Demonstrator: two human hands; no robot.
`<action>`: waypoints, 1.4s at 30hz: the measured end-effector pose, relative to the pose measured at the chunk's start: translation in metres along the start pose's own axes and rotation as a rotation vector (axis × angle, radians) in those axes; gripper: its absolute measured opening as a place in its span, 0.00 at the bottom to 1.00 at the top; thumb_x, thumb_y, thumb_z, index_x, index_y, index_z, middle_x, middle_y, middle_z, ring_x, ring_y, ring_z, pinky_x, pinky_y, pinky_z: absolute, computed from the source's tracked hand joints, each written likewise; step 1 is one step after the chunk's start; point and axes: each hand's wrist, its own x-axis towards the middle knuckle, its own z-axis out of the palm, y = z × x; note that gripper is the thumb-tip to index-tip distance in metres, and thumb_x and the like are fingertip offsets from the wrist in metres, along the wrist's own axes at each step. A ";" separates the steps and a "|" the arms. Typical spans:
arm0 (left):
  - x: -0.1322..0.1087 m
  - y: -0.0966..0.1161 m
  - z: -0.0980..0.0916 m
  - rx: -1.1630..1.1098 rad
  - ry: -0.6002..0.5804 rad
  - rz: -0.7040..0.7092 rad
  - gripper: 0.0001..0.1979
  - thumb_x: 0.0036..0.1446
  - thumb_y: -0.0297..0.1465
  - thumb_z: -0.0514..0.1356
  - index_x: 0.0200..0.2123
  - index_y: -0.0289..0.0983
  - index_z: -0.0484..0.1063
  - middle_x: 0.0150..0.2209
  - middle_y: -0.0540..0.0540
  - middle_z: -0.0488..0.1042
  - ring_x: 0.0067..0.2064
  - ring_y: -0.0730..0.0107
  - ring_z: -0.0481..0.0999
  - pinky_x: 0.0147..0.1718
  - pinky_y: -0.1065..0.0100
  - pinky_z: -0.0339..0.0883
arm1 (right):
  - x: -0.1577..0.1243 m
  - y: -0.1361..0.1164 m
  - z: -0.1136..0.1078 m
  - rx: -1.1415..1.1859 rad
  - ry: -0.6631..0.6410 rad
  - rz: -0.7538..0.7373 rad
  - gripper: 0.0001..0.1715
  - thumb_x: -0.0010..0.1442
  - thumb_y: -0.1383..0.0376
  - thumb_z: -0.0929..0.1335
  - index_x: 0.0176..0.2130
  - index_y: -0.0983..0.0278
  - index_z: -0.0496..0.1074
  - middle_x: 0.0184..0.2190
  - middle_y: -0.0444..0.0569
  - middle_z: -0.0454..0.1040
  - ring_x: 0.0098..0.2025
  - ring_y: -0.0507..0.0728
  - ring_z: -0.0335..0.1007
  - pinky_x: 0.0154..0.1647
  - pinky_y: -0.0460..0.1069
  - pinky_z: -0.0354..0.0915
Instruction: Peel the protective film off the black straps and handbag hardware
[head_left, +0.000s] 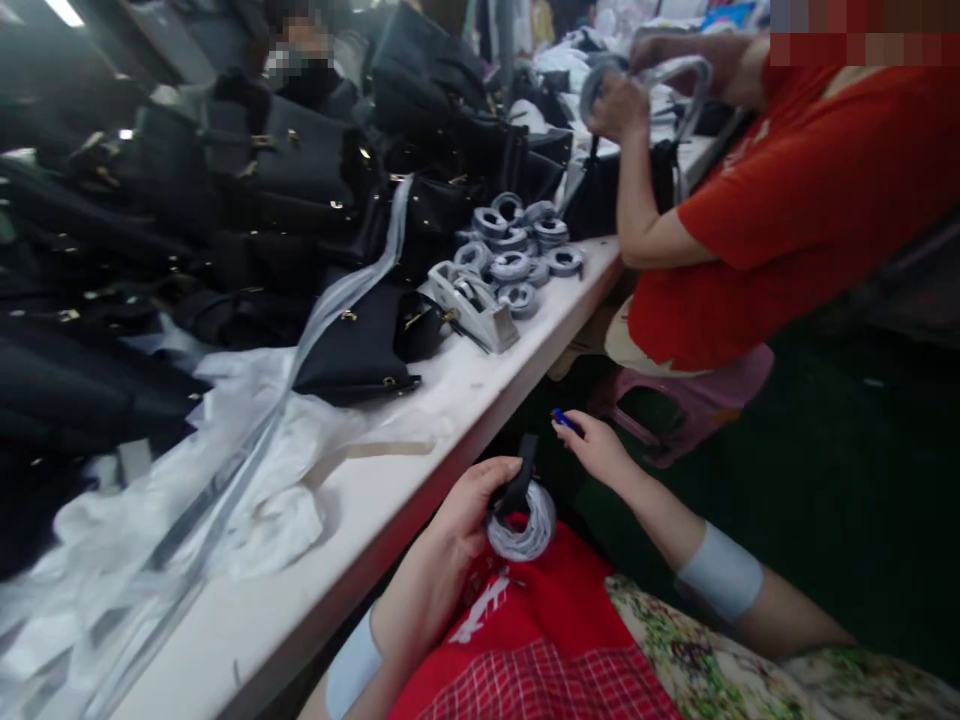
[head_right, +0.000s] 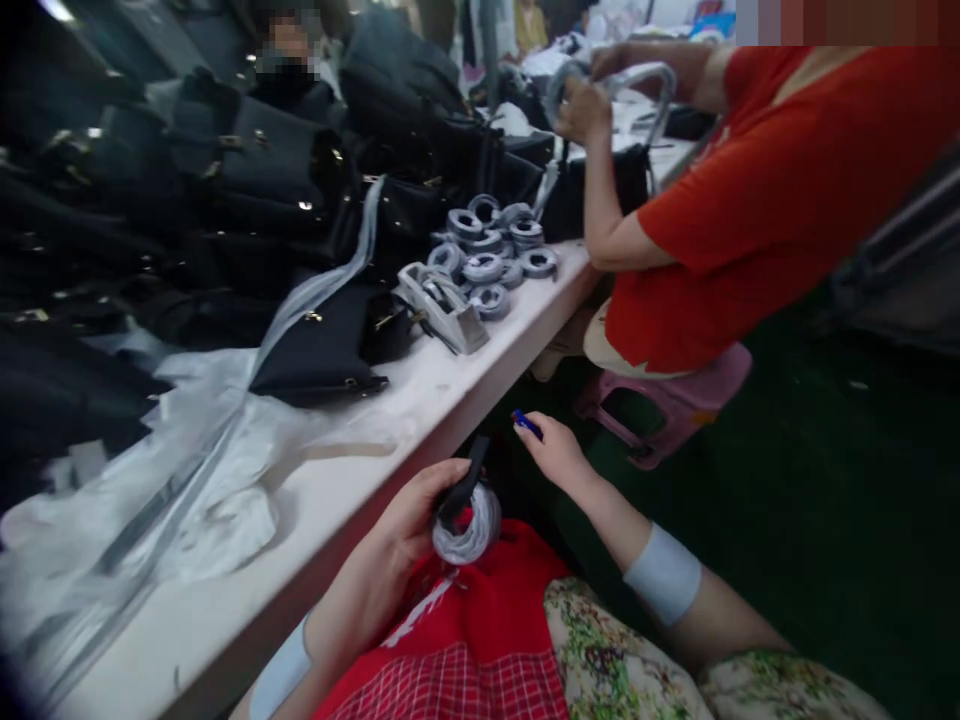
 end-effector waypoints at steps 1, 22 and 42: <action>-0.006 0.001 -0.009 -0.028 0.029 0.031 0.14 0.41 0.34 0.72 0.29 0.31 0.77 0.22 0.47 0.76 0.22 0.76 0.70 0.23 0.74 0.64 | 0.012 -0.009 0.007 -0.057 -0.039 -0.079 0.16 0.63 0.55 0.64 0.42 0.62 0.74 0.37 0.50 0.78 0.39 0.58 0.74 0.39 0.51 0.67; -0.096 -0.037 -0.110 0.017 0.603 0.533 0.18 0.45 0.45 0.67 0.30 0.34 0.81 0.25 0.45 0.77 0.21 0.77 0.63 0.20 0.73 0.52 | 0.000 -0.134 0.124 0.261 -0.943 -0.180 0.27 0.62 0.48 0.63 0.47 0.66 0.73 0.33 0.50 0.76 0.24 0.51 0.66 0.24 0.47 0.63; -0.098 -0.042 -0.113 0.186 0.924 0.984 0.09 0.56 0.37 0.62 0.35 0.39 0.80 0.38 0.44 0.80 0.42 0.62 0.76 0.47 0.64 0.67 | -0.067 -0.143 0.139 0.546 -0.547 0.045 0.22 0.53 0.56 0.72 0.45 0.63 0.73 0.31 0.47 0.76 0.28 0.52 0.72 0.27 0.46 0.71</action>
